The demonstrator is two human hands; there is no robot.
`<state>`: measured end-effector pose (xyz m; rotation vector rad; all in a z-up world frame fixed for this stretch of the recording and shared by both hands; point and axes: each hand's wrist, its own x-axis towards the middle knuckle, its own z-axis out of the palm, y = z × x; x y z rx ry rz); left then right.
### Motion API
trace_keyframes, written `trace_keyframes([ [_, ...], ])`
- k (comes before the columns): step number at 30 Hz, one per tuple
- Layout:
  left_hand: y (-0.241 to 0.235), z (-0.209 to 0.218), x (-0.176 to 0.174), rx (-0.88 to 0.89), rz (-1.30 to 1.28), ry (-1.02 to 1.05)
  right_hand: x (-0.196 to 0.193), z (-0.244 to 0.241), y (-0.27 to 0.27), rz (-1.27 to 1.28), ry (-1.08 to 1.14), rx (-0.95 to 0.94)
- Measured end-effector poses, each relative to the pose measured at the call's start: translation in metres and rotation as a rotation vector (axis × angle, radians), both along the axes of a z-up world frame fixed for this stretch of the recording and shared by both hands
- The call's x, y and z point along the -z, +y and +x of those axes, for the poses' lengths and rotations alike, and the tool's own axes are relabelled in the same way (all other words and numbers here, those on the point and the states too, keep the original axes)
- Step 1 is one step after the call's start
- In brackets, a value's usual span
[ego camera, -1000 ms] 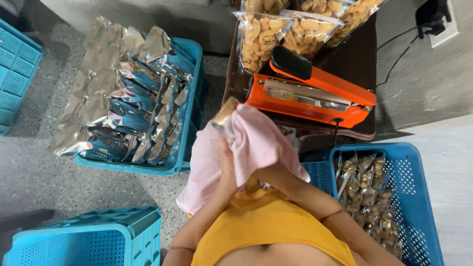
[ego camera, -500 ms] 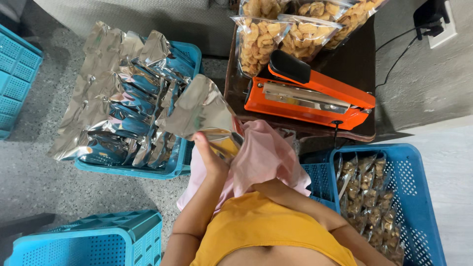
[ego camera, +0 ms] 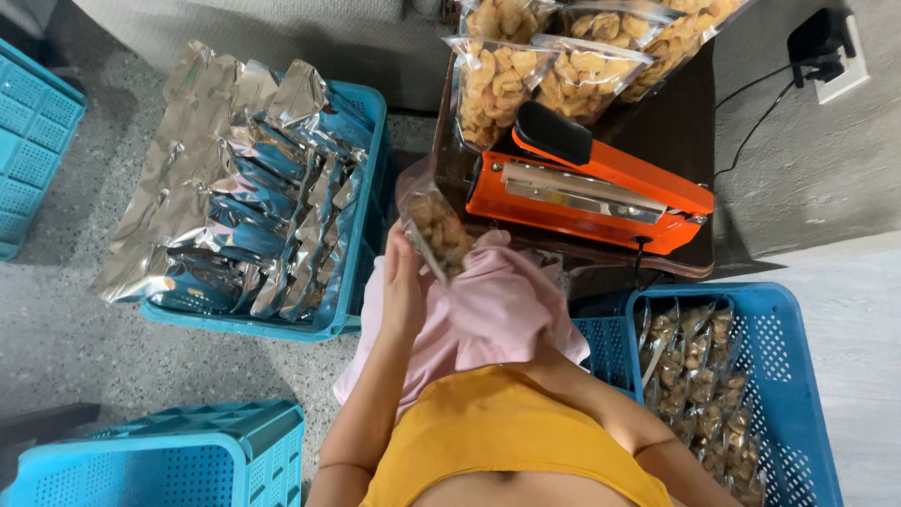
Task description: The person sits on the floor and packs snacks into foil pouches. They place the pouches into a heat-sealing machine to close them and then set the sealed packages aside.
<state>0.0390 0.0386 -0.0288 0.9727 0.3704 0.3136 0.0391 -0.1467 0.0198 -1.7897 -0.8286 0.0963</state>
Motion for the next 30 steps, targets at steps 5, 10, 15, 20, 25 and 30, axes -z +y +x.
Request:
trace_keyframes([
  [5,-0.025,-0.004,0.055,-0.04,0.035,-0.003,0.006,0.0,0.03,-0.088,-0.08,0.007],
  [10,-0.051,-0.032,0.037,-0.109,0.225,-0.065,0.007,0.027,0.053,-0.005,-0.077,0.251],
  [15,-0.019,-0.028,-0.009,-0.204,0.108,-0.105,0.01,-0.012,0.044,-0.015,-0.051,0.201],
  [20,-0.015,-0.019,0.032,-0.198,0.103,-0.091,0.006,-0.024,0.032,-0.141,-0.048,-0.125],
  [25,-0.064,-0.037,0.067,-0.106,0.108,-0.009,0.004,0.018,0.045,-0.072,-0.061,0.161],
  [30,-0.043,-0.035,0.02,-0.275,0.196,-0.084,0.003,-0.019,0.024,-0.146,-0.012,0.061],
])
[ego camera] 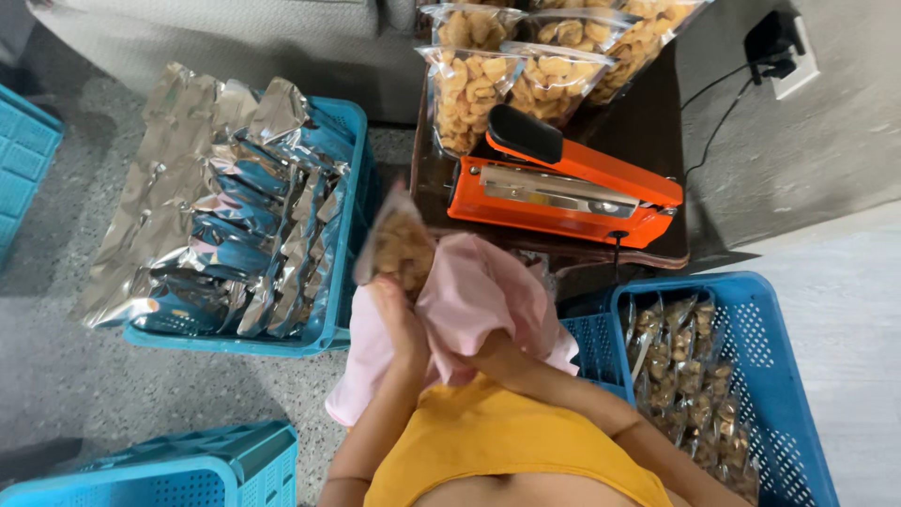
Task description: The person sits on the floor and packs snacks into foil pouches. They place the pouches into a heat-sealing machine to close them and then set the sealed packages aside.
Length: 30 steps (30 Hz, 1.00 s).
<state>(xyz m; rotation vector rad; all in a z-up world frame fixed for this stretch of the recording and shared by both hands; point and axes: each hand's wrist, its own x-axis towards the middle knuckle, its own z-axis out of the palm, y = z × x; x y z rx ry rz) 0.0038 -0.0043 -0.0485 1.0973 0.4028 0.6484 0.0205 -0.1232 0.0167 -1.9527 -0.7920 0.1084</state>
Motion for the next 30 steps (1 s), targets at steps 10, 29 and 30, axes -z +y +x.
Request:
trace_keyframes([
  [10,0.036,0.021,-0.098,0.234,0.476,-0.382,-0.086,0.027,-0.131,-0.781,0.316,-0.354],
  [29,-0.123,0.295,-0.27,0.386,1.096,-0.616,-0.133,0.258,-0.233,0.459,-0.016,0.285],
  [30,-0.125,0.313,-0.264,0.286,1.244,-0.549,-0.122,0.282,-0.231,0.454,0.011,0.282],
])
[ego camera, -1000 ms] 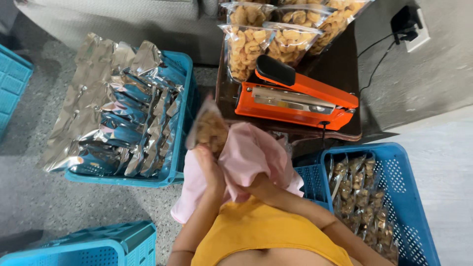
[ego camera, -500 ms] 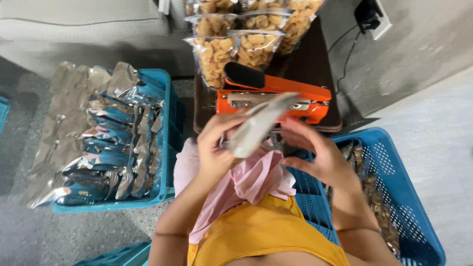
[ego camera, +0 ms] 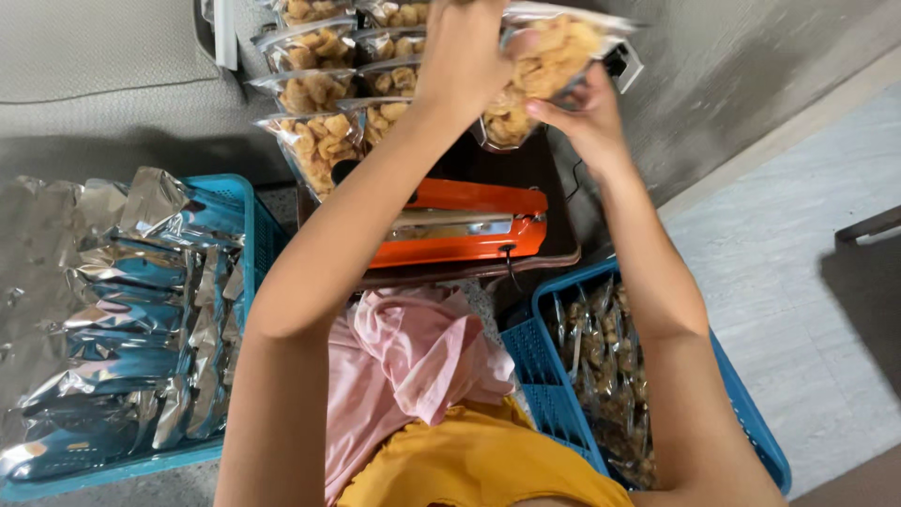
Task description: The person sits on the floor and packs snacks into foil pouches. They place the pouches into a heat-sealing machine to close them and then set the sealed packages aside.
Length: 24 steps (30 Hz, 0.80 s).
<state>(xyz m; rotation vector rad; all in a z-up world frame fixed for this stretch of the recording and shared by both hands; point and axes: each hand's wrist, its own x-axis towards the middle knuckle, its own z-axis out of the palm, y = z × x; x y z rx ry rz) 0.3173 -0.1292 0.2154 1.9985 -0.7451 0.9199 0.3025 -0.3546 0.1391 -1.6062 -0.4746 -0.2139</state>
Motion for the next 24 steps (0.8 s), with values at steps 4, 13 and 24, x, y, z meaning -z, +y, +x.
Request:
trace_keyframes([
  [4,-0.007,0.055,0.033,-0.461,0.426,0.022,0.057,0.063,0.01,-0.101,0.08,0.045],
  [13,0.005,0.067,0.067,-0.377,0.649,0.384,0.109,0.085,0.033,-0.134,0.268,0.055],
  [24,0.051,-0.124,0.037,0.155,0.17,0.265,0.024,-0.067,-0.015,-0.72,0.262,0.209],
])
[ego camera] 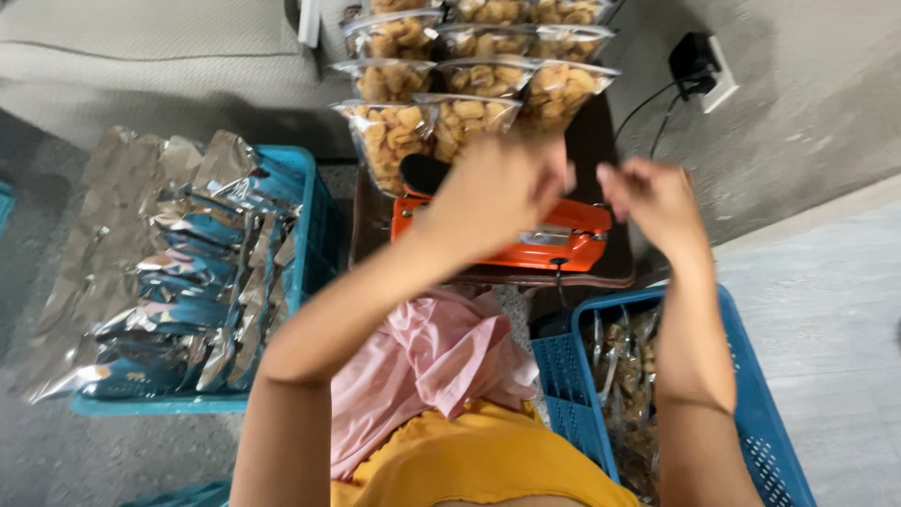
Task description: The person sits on the floor and packs snacks into foil pouches. They place the pouches into a heat-sealing machine to close them and then set the sealed packages aside.
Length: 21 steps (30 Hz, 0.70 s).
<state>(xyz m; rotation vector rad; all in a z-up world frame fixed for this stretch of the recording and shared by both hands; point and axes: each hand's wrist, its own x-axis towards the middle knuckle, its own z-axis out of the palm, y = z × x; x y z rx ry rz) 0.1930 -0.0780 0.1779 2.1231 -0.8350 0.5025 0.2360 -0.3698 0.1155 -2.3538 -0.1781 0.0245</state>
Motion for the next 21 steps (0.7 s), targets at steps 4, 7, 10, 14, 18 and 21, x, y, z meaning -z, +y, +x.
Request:
trace_keyframes([
  [4,-0.003,-0.124,0.077,0.008,0.467,0.287,-0.005,-0.09,0.03,-0.07,0.536,-0.596],
  [7,-0.009,-0.154,0.166,-0.221,0.706,0.432,0.026,-0.124,0.073,-0.36,0.776,-0.845],
  [10,0.006,-0.162,0.218,-0.251,0.516,0.429,0.063,-0.146,0.097,-0.204,0.506,-0.822],
  [14,0.034,-0.169,0.188,-0.262,-0.022,0.503,0.099,-0.164,0.114,0.039,0.293,-0.679],
  [18,0.063,-0.175,0.116,-0.233,-0.423,0.652,0.111,-0.168,0.126,0.672,0.461,-0.53],
  [21,0.073,-0.186,0.076,-0.16,-0.567,0.755,0.118,-0.174,0.156,0.739,0.535,-0.447],
])
